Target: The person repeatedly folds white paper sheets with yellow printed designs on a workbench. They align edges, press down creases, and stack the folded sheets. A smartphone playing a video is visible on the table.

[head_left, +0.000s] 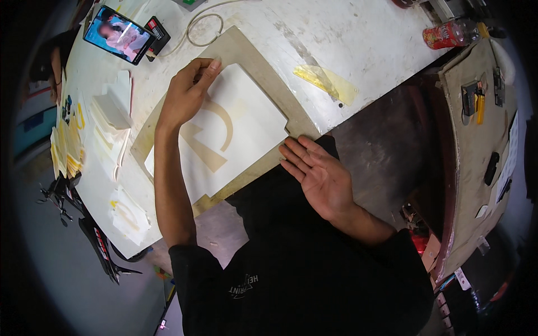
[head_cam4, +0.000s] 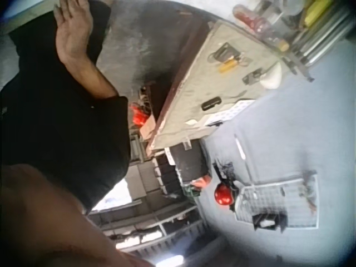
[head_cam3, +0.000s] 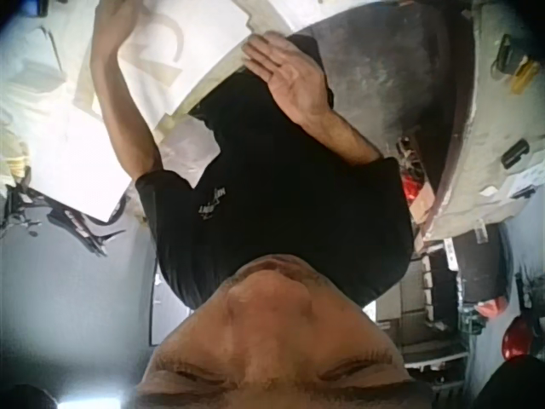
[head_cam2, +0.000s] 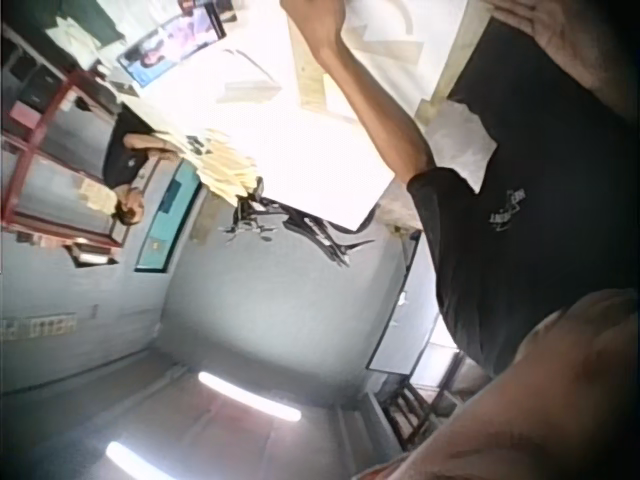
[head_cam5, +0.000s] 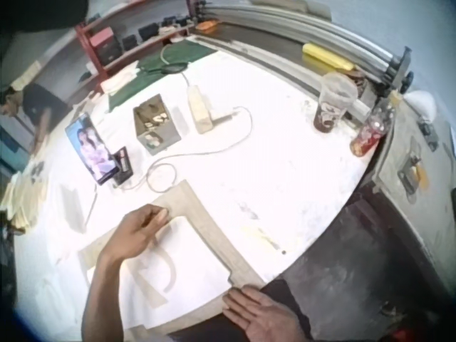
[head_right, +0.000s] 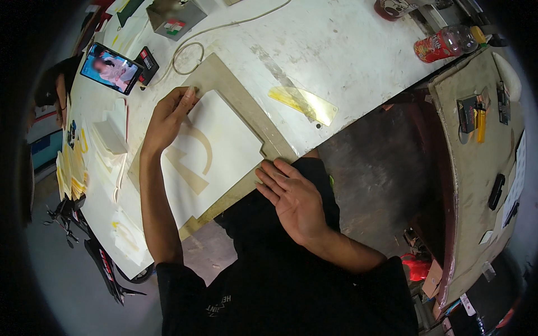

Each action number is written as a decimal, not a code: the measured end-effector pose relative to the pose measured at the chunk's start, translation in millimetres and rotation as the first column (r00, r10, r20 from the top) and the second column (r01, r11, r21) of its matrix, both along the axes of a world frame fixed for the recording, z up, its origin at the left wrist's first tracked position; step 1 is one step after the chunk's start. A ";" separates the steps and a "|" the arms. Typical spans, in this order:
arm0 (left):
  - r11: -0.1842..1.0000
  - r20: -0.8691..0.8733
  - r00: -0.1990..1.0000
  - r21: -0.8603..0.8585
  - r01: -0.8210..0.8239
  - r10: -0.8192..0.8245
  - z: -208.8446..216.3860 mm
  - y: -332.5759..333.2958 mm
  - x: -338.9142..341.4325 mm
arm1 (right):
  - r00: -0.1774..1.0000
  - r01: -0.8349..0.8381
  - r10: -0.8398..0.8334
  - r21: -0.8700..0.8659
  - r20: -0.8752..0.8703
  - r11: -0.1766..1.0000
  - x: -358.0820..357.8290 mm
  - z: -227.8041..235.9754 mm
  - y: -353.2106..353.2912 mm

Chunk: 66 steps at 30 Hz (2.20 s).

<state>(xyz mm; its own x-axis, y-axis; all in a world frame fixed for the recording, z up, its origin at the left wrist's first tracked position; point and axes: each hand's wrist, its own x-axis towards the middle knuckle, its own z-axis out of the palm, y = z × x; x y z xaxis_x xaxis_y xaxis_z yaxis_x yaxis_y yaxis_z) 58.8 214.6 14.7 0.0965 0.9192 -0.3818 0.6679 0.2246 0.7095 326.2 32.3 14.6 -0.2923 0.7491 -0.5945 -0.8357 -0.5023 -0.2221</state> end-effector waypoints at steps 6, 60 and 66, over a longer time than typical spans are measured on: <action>0.998 -0.069 0.998 0.064 0.006 -0.002 3.9 -0.3 7.9 | 0.999 0.027 -0.027 -0.006 -0.022 1.000 -4.2 -2.4 -1.3; 0.977 -0.104 0.994 0.212 -0.004 0.026 -4.8 -8.5 17.2 | 0.196 -0.953 -0.683 0.301 0.704 0.037 50.4 -47.0 73.2; 0.972 -0.125 0.992 0.237 0.006 0.024 -6.6 -9.1 15.9 | 0.197 -0.949 -0.694 0.311 0.692 0.041 48.0 -47.4 73.7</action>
<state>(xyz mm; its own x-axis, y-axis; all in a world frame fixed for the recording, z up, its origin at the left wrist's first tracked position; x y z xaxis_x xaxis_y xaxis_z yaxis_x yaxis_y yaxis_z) 74.7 205.5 8.1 0.0526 0.9853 -0.1624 0.7542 0.0674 0.6532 374.2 106.1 -32.8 -0.6233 0.6611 0.4176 0.3669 0.7189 -0.5904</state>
